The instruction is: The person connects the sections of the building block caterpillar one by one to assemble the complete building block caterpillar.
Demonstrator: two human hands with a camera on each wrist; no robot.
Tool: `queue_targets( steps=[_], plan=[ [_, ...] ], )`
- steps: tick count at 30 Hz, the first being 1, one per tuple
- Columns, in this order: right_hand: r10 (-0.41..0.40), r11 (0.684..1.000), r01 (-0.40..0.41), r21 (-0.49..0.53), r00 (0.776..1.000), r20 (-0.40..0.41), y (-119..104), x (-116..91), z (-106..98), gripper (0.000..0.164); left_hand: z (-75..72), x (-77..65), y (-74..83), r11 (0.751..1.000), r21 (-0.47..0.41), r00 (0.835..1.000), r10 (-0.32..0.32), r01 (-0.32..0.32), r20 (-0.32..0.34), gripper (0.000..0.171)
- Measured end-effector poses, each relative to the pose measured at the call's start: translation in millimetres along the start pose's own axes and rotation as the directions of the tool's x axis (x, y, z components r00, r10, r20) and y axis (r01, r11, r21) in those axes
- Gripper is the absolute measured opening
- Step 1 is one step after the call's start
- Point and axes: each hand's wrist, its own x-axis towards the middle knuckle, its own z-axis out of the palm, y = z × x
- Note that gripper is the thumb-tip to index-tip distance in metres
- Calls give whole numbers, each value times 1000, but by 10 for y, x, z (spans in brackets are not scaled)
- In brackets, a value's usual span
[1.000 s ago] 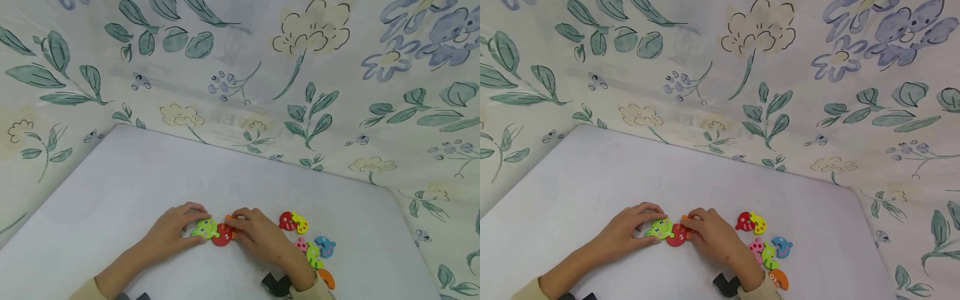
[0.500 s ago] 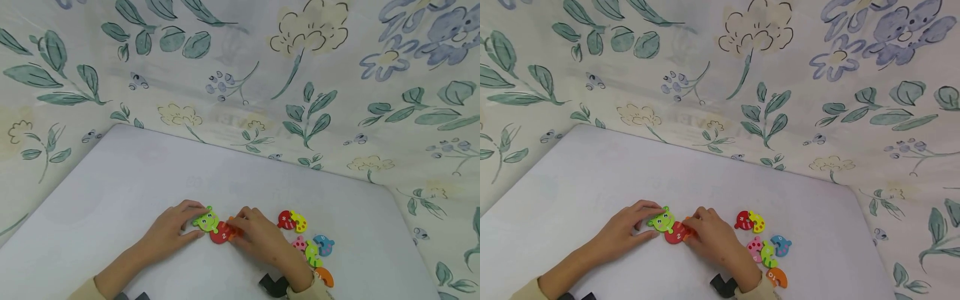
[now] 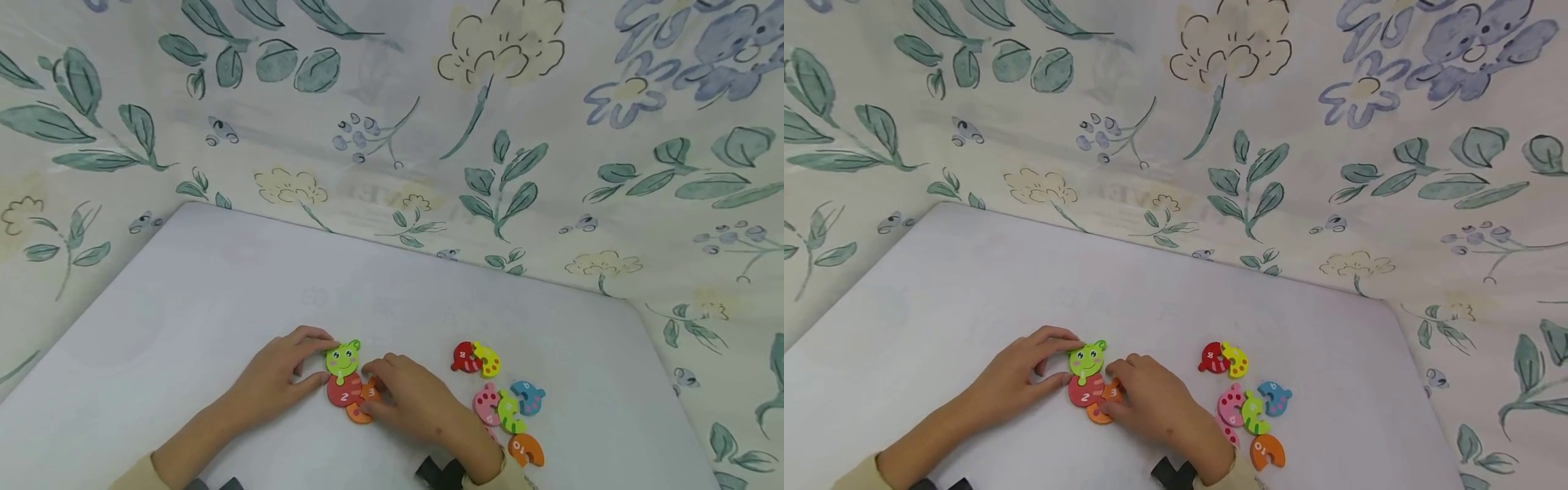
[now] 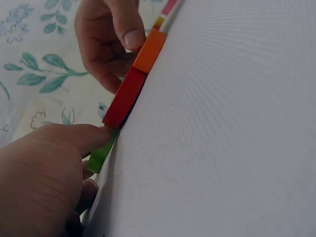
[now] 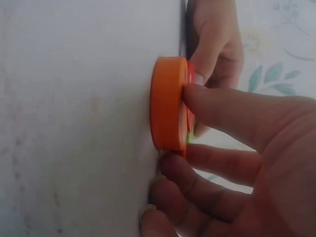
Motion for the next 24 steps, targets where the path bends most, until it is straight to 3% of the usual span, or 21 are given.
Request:
queue_targets(
  steps=[5, 10, 16, 24],
  plan=[
    [-23, 999, 23, 35, 1000, 14, -6, -5, -27, 47, -8, -31, -17, 1000, 4, 1000, -20, 20, -3, 53],
    [-18, 999, 17, 52, 1000, 12, -9, -9, -12, 47, 10, -70, -22, 1000, 20, 1000, -18, 18, 0, 66],
    [88, 993, -87, 73, 996, -2, 89, -167, -28, 45, 63, -87, 0, 999, 3, 998, -42, 42, 36, 70],
    [207, 976, -190, 109, 963, -172, 477, -577, -385, 44, 25, -110, 37, 999, 13, 999, -37, 37, 37, 71]
  ],
)
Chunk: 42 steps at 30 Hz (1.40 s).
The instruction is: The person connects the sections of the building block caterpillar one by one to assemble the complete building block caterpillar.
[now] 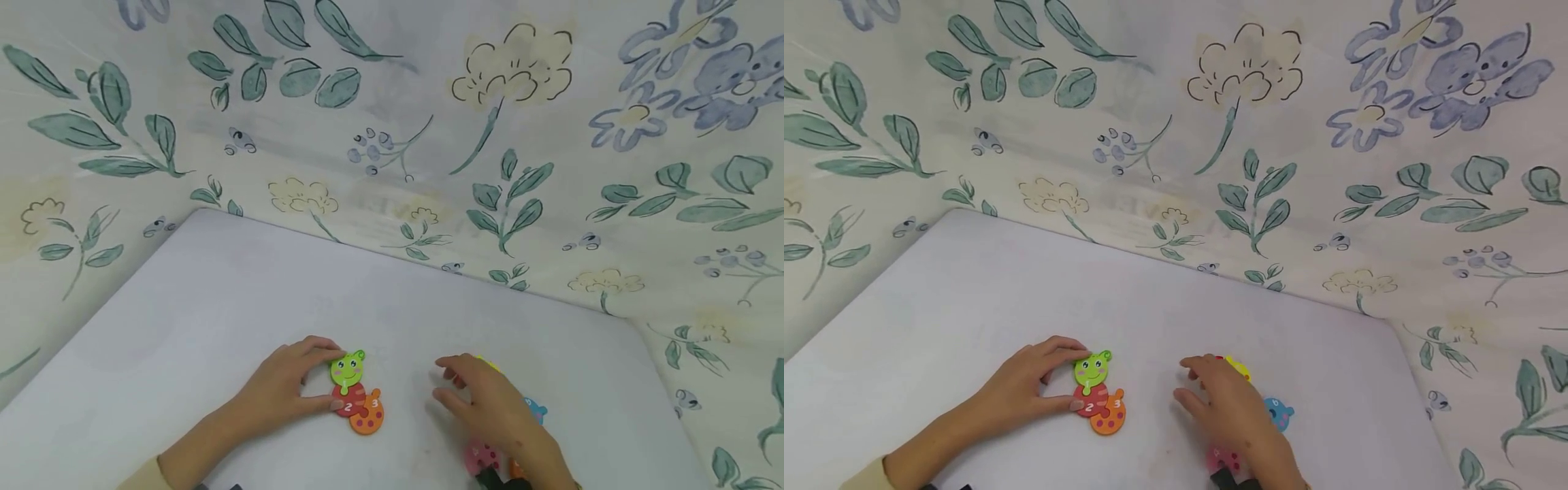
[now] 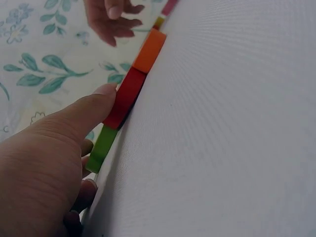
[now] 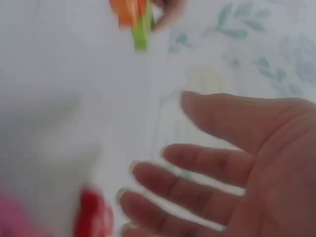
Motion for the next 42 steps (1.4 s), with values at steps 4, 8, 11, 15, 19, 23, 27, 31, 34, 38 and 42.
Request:
queue_targets(
  steps=[4, 8, 11, 15, 19, 23, 27, 31, 34, 38, 42],
  plan=[
    [99, 992, -101, -76, 995, -33, 305, -116, -109, 50, 3, 19, 23, 1000, -3, 1000, 6, -6, 2, 70],
    [128, 977, -137, -165, 990, -60, 548, -113, -101, 59, 4, 31, 25, 1000, -5, 1000, 18, -18, -17, 69],
    [102, 979, -115, -167, 991, -84, 651, -81, -74, 60, 11, 40, 25, 1000, -4, 999, 20, -20, -28, 69],
    [97, 982, -110, -155, 992, -86, 681, -62, -73, 57, 17, 36, 16, 1000, -5, 1000, 16, -16, -26, 69],
    [107, 983, -119, -142, 991, -86, 690, -57, -79, 55, 15, 31, 18, 1000, -3, 1000, 13, -13, -25, 69],
    [99, 984, -111, -137, 991, -95, 701, -40, -75, 55, 3, 31, 26, 1000, 0, 999, 17, -17, -29, 69],
    [108, 984, -120, -134, 990, -94, 702, -28, -72, 57, -10, 32, 33, 1000, 1, 999, 17, -16, -31, 69],
    [117, 985, -125, -116, 990, -73, 690, -25, -74, 58, -14, 29, 31, 1000, 3, 999, 18, -18, -33, 68],
    [117, 988, -122, -99, 992, -53, 676, -26, -78, 58, -12, 30, 30, 1000, 5, 999, 15, -14, -30, 69],
    [138, 989, -139, -55, 990, -17, 643, -57, -128, 60, -10, 36, 30, 1000, 4, 1000, 11, -11, -28, 69],
    [175, 984, -174, -49, 985, 6, 664, -136, -251, 63, -2, 45, 28, 1000, 5, 1000, 13, -13, -27, 69]
  ],
)
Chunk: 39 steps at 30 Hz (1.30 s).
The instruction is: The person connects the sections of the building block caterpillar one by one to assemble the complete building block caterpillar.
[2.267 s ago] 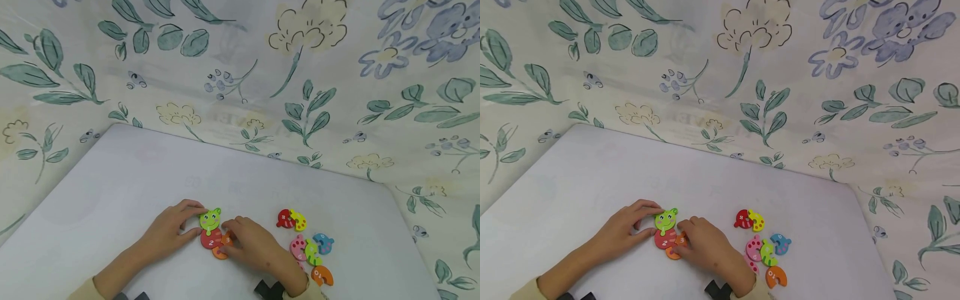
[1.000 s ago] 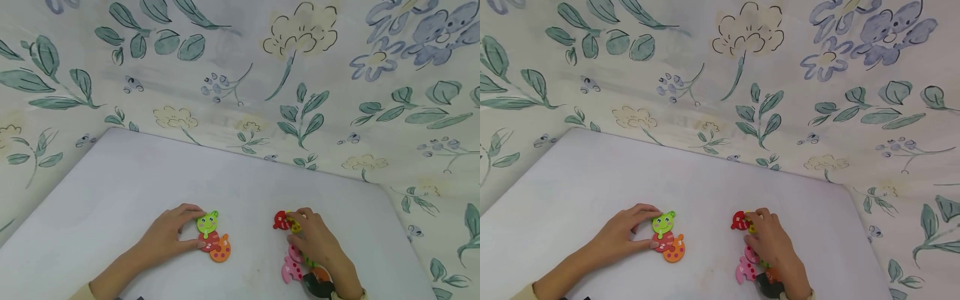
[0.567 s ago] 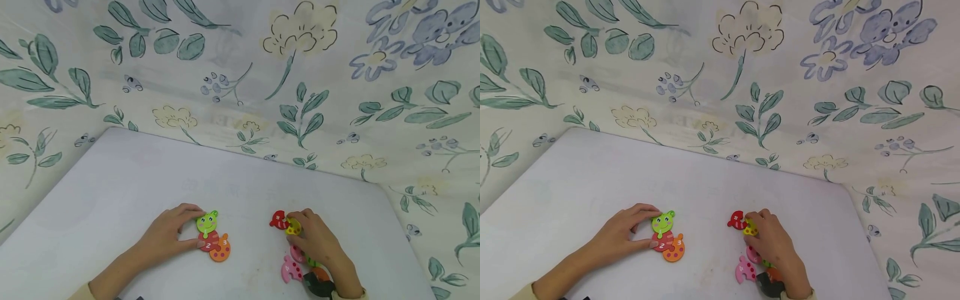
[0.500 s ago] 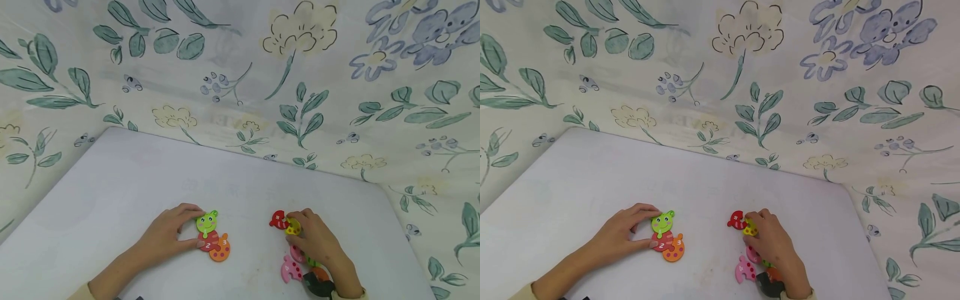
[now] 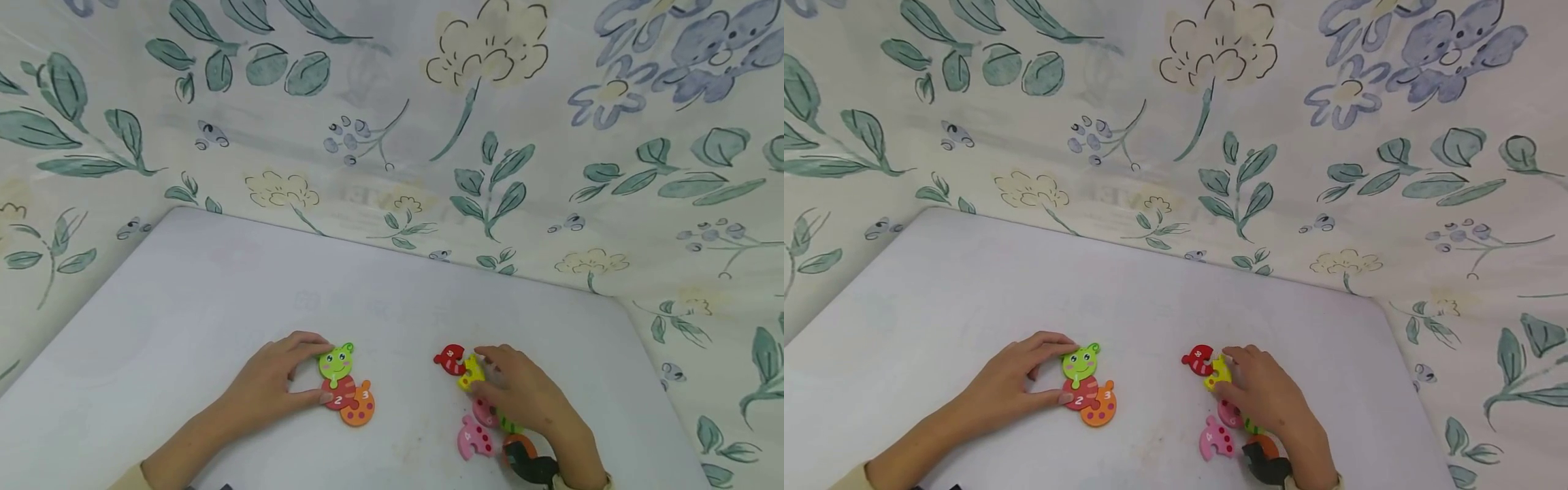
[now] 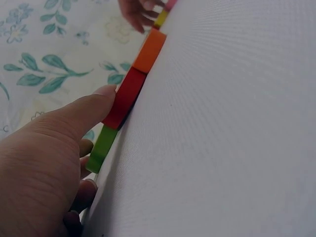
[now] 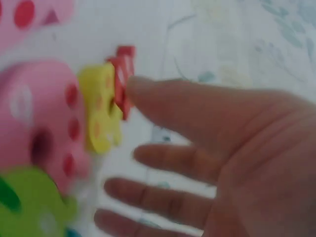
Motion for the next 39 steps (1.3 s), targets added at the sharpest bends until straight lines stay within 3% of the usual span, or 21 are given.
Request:
queue_targets(
  steps=[9, 16, 22, 27, 34, 39],
  plan=[
    [187, 981, -181, -70, 979, 87, 286, -40, -175, 76, 0, -1, -1, 1000, -6, 1000, 0, 0, -1, 69],
    [144, 989, -147, 8, 981, 132, 156, 2, -54, 67, -4, -8, -12, 1000, -2, 1000, 4, -4, -3, 69],
    [24, 987, -35, 158, 997, 70, -38, -15, 23, 50, 7, 0, -10, 1000, 2, 1000, 1, -1, 0, 69],
    [-13, 984, 6, 180, 999, 35, -94, -55, -13, 47, -6, -7, -16, 1000, 2, 1000, -1, 1, 0, 69],
    [11, 989, -23, 149, 996, 85, -98, -149, -155, 57, -19, -27, -37, 1000, 1, 1000, -16, 16, -2, 70],
    [139, 986, -150, 71, 980, 139, 11, -230, -187, 70, 6, -14, -33, 1000, -13, 1000, -22, 22, 12, 70]
  ],
)
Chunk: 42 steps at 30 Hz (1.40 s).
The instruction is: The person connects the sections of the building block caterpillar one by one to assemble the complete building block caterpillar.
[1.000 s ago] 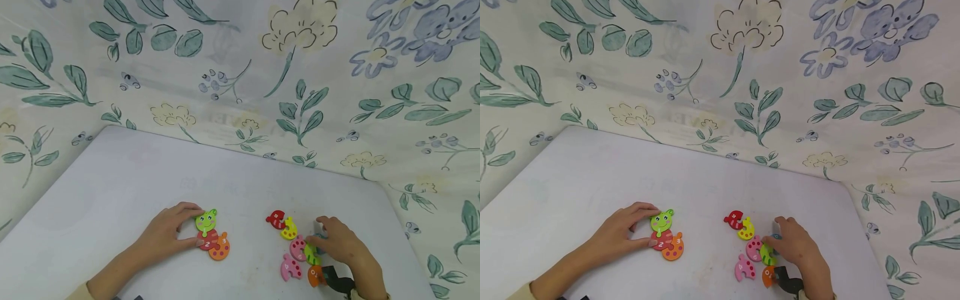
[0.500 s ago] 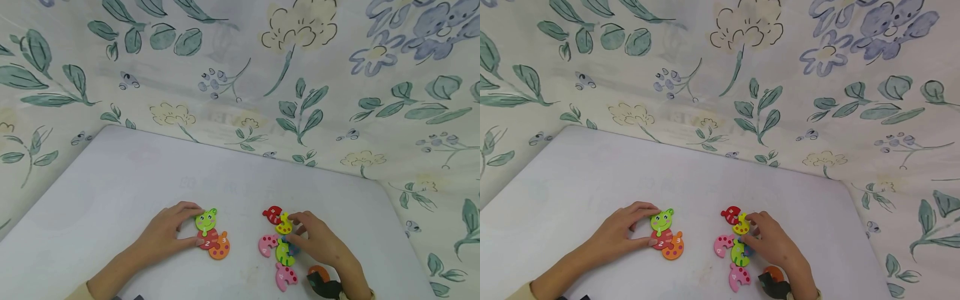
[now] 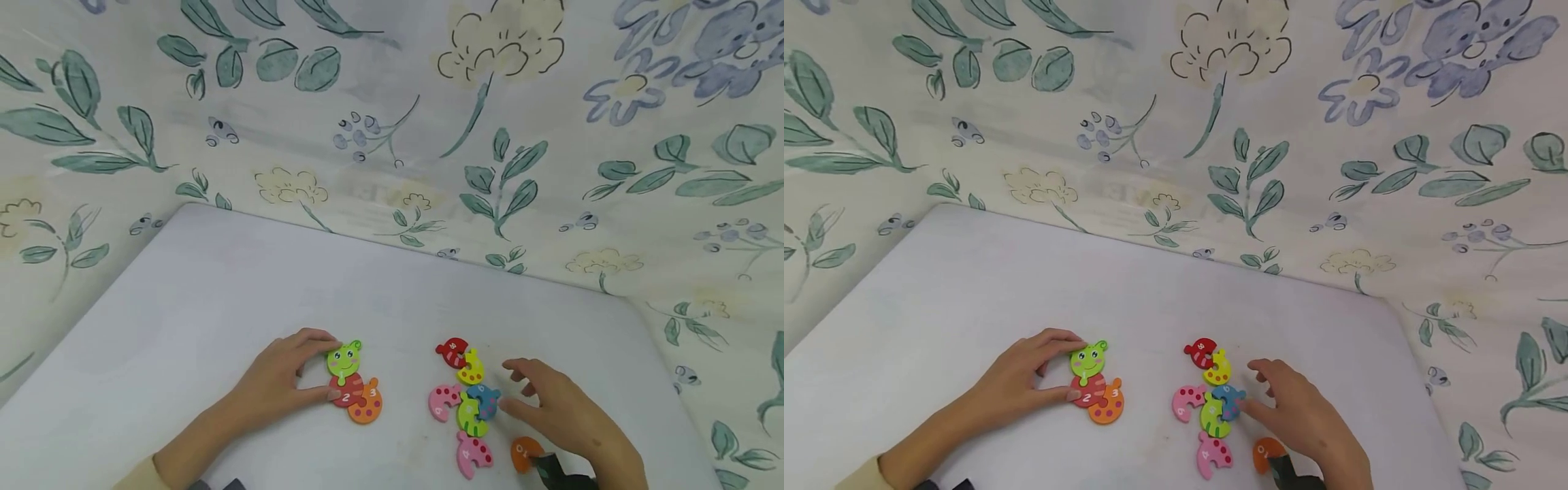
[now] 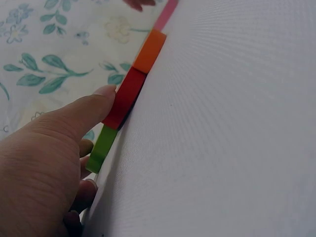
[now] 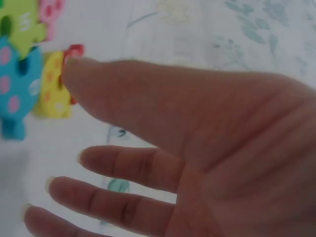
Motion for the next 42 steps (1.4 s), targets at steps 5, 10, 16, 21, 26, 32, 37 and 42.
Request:
queue_targets(
  steps=[5, 10, 16, 21, 26, 32, 37, 42],
  plan=[
    [124, 989, -116, -97, 988, 88, 249, -88, 163, 82, -3, -3, 19, 1000, 7, 1000, 4, -4, 1, 69],
    [145, 987, -136, -90, 985, 95, 411, -166, 429, 66, -59, -11, 4, 999, 24, 1000, 23, -22, -22, 68],
    [115, 990, -111, -90, 993, 41, 227, -83, 474, 59, -66, -26, -63, 1000, 5, 999, 19, -19, -43, 68],
    [49, 995, -50, -87, 999, -19, 62, 34, 432, 52, 0, -14, -82, 1000, -23, 999, 17, -18, -35, 67],
    [-13, 997, 6, -72, 996, -90, -13, 128, 437, 46, 30, -1, -61, 1000, -21, 1000, 12, -12, -20, 68],
    [-83, 982, 60, -179, 989, -124, -144, 136, 357, 55, 26, 6, -35, 1000, -10, 1000, 24, -24, -12, 68],
    [-185, 963, 155, -221, 975, -121, -322, 79, 283, 62, 9, 20, -18, 1000, -1, 1000, 26, -26, -12, 68],
    [-278, 948, 266, -175, 959, -49, -525, 57, 298, 66, 5, 29, -13, 1000, -3, 1000, 24, -24, -16, 69]
  ],
)
